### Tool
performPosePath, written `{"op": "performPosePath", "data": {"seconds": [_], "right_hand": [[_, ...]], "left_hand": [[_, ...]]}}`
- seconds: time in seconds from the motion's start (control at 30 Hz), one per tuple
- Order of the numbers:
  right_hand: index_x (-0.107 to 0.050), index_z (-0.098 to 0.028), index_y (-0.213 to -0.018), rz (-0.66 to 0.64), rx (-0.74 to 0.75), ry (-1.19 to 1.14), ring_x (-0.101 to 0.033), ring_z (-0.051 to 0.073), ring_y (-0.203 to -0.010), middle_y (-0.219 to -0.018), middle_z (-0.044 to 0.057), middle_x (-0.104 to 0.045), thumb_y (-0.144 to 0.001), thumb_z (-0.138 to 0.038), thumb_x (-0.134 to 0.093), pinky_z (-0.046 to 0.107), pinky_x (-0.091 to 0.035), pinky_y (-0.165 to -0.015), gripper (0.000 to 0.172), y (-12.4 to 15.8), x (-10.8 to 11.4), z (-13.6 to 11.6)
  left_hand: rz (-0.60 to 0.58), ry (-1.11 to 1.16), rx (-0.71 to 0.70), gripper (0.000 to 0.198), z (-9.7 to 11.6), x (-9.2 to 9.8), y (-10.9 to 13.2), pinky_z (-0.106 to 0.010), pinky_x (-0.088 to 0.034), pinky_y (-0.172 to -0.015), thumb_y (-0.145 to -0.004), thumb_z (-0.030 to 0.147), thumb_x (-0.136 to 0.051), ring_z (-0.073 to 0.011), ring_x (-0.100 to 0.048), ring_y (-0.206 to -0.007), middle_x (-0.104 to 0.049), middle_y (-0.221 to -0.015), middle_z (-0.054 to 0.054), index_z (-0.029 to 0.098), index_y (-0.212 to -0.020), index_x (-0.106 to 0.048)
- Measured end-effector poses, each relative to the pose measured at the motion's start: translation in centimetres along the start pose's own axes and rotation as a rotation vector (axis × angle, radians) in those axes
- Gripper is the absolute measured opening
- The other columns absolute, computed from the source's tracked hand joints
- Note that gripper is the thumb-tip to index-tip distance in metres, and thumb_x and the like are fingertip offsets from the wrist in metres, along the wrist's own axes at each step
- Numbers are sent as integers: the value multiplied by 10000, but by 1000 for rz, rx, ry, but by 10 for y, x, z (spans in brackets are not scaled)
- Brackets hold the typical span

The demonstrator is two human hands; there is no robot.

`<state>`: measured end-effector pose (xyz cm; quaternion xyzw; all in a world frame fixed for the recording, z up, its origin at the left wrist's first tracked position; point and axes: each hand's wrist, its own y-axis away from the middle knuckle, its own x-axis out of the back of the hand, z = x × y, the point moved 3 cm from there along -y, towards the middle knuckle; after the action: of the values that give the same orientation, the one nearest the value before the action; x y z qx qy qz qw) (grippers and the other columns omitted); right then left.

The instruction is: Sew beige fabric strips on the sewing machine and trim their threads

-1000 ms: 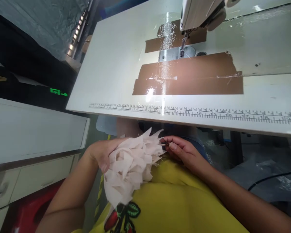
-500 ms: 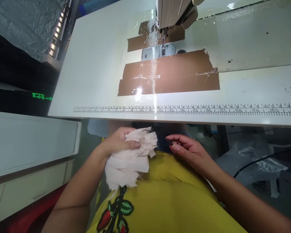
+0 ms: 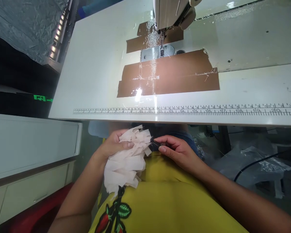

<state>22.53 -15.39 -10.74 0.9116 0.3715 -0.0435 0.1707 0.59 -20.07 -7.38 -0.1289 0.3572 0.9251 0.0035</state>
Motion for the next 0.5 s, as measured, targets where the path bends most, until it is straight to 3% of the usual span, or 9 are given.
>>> {"op": "performPosePath", "data": {"seconds": [0.37,0.5], "right_hand": [[-674,-191,-975,66,74,102,-648,196,-887,-945,44,-706,-858,-388,-578,312,-504,-812,248,-7,-1,-2],[-666,-194,-1014,130,107,153,-651,200,-862,-946,48,-708,-838,-385,-596,325,-515,-799,268,-6,2,0]], "left_hand": [[-5,39,-10,409,-1,2,0,-242,-556,-634,-636,218,-801,-185,-690,-699,-735,-867,-74,132,-1020,-690],[-6,66,-28,411,-2,8,-5,-274,-564,-669,-610,267,-810,-231,-703,-750,-737,-890,-105,114,-977,-707]]}}
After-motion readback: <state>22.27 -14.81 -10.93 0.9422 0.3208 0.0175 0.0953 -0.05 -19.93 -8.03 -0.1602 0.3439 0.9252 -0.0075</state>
